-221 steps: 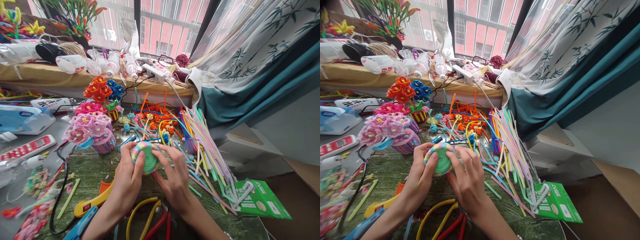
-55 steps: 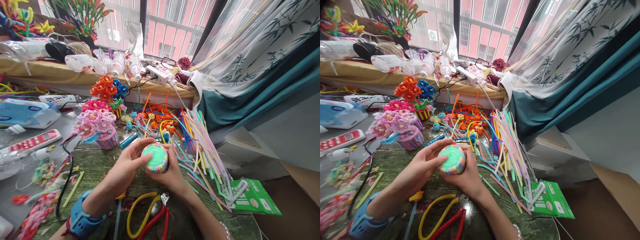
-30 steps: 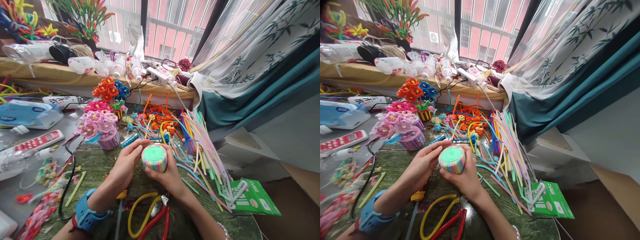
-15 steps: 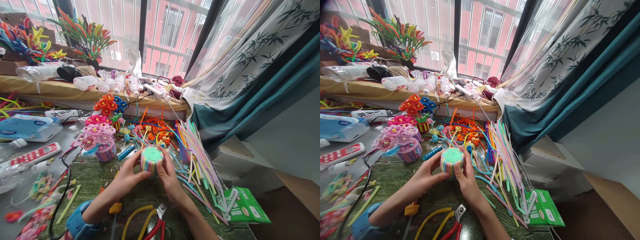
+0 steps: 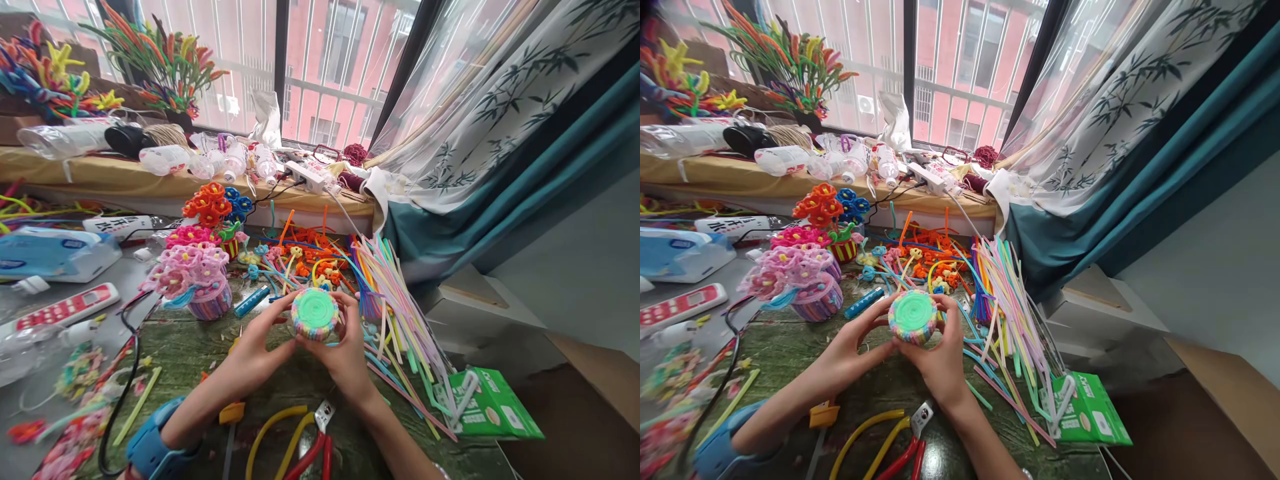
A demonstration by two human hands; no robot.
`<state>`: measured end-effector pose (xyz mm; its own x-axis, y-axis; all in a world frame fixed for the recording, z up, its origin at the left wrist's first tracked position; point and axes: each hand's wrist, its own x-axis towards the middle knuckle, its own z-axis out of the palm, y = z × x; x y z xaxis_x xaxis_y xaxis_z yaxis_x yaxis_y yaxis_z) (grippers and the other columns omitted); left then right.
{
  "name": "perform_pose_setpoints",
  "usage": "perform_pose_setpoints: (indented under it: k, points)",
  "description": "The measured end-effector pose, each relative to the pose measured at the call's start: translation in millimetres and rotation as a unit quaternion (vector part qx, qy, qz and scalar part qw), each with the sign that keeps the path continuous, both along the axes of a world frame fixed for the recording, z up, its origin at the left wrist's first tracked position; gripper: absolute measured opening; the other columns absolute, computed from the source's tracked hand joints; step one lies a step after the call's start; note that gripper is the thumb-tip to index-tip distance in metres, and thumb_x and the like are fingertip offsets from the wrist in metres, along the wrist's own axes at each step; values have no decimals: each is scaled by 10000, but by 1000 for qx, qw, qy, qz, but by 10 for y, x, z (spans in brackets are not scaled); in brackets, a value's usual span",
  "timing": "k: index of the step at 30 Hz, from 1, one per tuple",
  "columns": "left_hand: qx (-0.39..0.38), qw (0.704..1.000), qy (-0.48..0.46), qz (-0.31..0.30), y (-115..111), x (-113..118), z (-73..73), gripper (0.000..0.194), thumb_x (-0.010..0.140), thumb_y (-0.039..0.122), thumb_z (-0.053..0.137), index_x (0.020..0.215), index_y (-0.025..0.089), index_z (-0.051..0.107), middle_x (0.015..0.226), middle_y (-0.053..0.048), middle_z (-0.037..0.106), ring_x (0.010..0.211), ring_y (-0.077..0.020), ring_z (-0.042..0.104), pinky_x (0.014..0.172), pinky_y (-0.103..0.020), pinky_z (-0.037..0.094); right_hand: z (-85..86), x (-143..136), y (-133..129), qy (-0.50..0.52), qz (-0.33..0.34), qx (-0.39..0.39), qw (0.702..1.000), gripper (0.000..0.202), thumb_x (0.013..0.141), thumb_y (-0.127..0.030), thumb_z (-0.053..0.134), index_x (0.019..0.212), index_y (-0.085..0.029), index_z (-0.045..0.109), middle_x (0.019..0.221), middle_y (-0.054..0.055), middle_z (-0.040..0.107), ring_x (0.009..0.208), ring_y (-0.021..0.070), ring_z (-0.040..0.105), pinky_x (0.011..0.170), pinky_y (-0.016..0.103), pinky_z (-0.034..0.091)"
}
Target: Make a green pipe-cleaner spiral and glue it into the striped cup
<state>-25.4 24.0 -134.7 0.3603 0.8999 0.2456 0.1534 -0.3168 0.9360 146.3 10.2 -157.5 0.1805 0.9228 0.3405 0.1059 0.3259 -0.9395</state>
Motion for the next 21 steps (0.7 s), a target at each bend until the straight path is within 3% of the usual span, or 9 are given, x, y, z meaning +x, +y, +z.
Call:
perform_pose_setpoints:
  k: [3,7,10,14,18,21]
  points:
    - [51,997,50,12,-31,44,-15,664,801,152,647,1439,197,467,1486,-124,525,1331,-294,515,1107,-426,432,-15,-8,-40,-45,-33,21,998,728,597,-328,916,1187,-253,497,1213,68,562,1126,252,577,966,400,492]
    - [70,994,72,42,-50,85,-17,680,731,102,669,1385,207,516,1416,-109,589,1299,-304,537,1121,-454,409,13,0,-84,-38,4,3,999,791,566,-393,933,1198,-266,475,1208,67,545,1105,255,577,918,383,512]
    - [26,997,50,51,-41,66,-7,656,740,223,769,1358,217,550,1387,-102,620,1287,-326,550,1109,-450,419,58,33,-64,6,46,-5,999,671,663,-487,855,1187,-263,503,1184,72,562,1112,252,568,832,341,548]
    - [-60,996,-56,25,-15,16,-17,627,773,436,774,1324,204,587,1351,-114,651,1230,-336,603,1033,-413,494,73,77,29,70,77,-44,994,522,832,-555,676,1229,-246,535,1142,86,617,1025,228,617,796,331,567]
    - [-65,994,-84,6,23,-17,-45,593,855,509,666,1345,182,595,1332,-133,666,1228,-337,615,1012,-425,518,25,68,84,106,137,-64,983,606,797,-566,719,1290,-260,545,1269,105,630,1090,268,647,851,387,577]
    - [-40,997,-62,20,54,-36,-33,522,876,474,646,1308,180,641,1312,-123,682,1270,-342,586,1099,-472,440,12,45,64,112,164,-52,979,685,768,-533,766,1347,-277,504,1326,99,626,1145,276,651,906,398,571]
